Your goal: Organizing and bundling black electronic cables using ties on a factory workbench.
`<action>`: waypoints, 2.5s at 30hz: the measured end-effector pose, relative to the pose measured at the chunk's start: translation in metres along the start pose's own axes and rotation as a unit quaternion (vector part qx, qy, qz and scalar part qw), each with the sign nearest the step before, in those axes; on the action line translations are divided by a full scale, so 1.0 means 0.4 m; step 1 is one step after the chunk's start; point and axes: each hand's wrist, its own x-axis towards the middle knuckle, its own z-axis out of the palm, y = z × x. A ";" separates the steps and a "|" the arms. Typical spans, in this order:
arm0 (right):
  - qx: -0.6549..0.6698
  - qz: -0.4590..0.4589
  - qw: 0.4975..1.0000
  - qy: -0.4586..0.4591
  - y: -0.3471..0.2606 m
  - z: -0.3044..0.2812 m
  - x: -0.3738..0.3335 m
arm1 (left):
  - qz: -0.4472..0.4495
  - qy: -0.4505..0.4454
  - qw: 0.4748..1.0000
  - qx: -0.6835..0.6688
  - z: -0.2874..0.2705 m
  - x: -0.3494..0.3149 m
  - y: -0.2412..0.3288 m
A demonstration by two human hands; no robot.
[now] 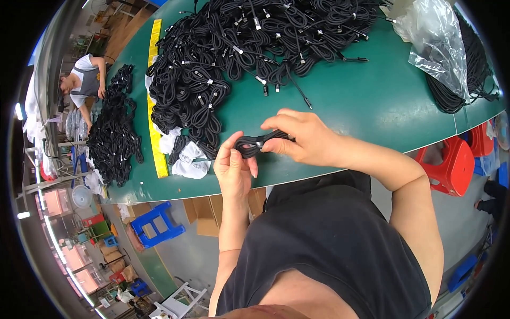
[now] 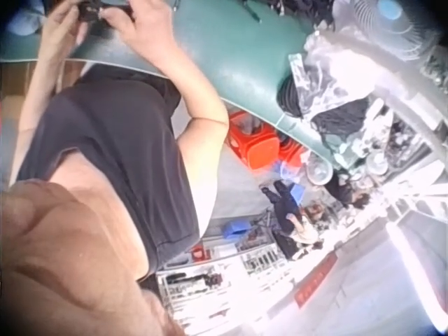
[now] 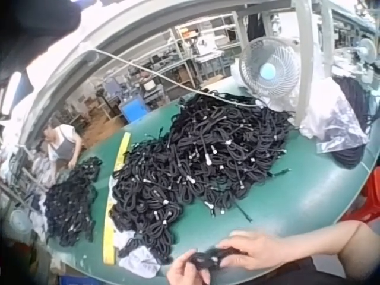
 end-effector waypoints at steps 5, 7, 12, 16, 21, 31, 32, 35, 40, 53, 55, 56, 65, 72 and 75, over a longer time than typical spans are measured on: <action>-0.146 -0.058 0.986 0.062 0.032 0.002 0.060 | -0.041 0.005 0.999 0.006 0.042 -0.007 0.002; -0.107 -0.026 0.992 0.068 0.068 0.016 0.099 | -0.066 0.013 0.998 0.005 0.039 0.001 0.014; -0.274 0.077 0.957 0.053 0.143 0.017 0.253 | 0.071 0.142 0.985 -0.073 -0.033 0.071 0.098; -0.451 0.067 0.889 0.039 0.251 0.013 0.301 | 0.106 0.179 0.965 -0.160 -0.063 0.110 0.129; -0.313 -0.034 0.948 0.056 0.189 -0.009 0.242 | -0.007 0.106 0.994 -0.001 -0.020 0.073 0.077; -0.203 -0.159 0.966 -0.007 0.010 -0.009 0.090 | 0.003 0.049 0.991 -0.127 0.047 0.094 0.031; -0.200 -0.142 0.969 -0.015 0.005 -0.008 0.085 | 0.018 0.036 0.991 -0.129 0.040 0.094 0.022; -0.201 -0.120 0.972 0.014 -0.015 0.015 0.077 | 0.018 0.015 0.983 -0.181 0.076 0.087 0.003; -0.231 -0.091 0.968 0.015 -0.008 0.034 0.098 | 0.001 0.076 0.979 -0.192 0.064 0.077 -0.040; -0.152 -0.077 0.985 0.016 -0.026 0.042 0.075 | 0.066 0.026 0.990 -0.119 0.076 0.073 -0.002; -0.165 -0.063 0.984 0.004 -0.033 0.035 0.072 | 0.071 0.021 0.990 -0.122 0.065 0.075 0.019; -0.168 -0.030 0.985 -0.022 -0.031 0.029 0.066 | 0.065 0.041 0.989 -0.123 0.070 0.077 0.019; -0.137 -0.065 0.988 0.040 -0.031 0.040 0.062 | 0.057 0.037 0.987 -0.144 0.104 0.076 0.006; -0.149 -0.067 0.986 0.046 -0.020 0.051 0.047 | 0.033 0.036 0.989 -0.139 0.102 0.068 -0.023; -0.134 -0.069 0.988 0.016 -0.020 0.038 0.045 | 0.034 0.035 0.990 -0.130 0.106 0.068 -0.006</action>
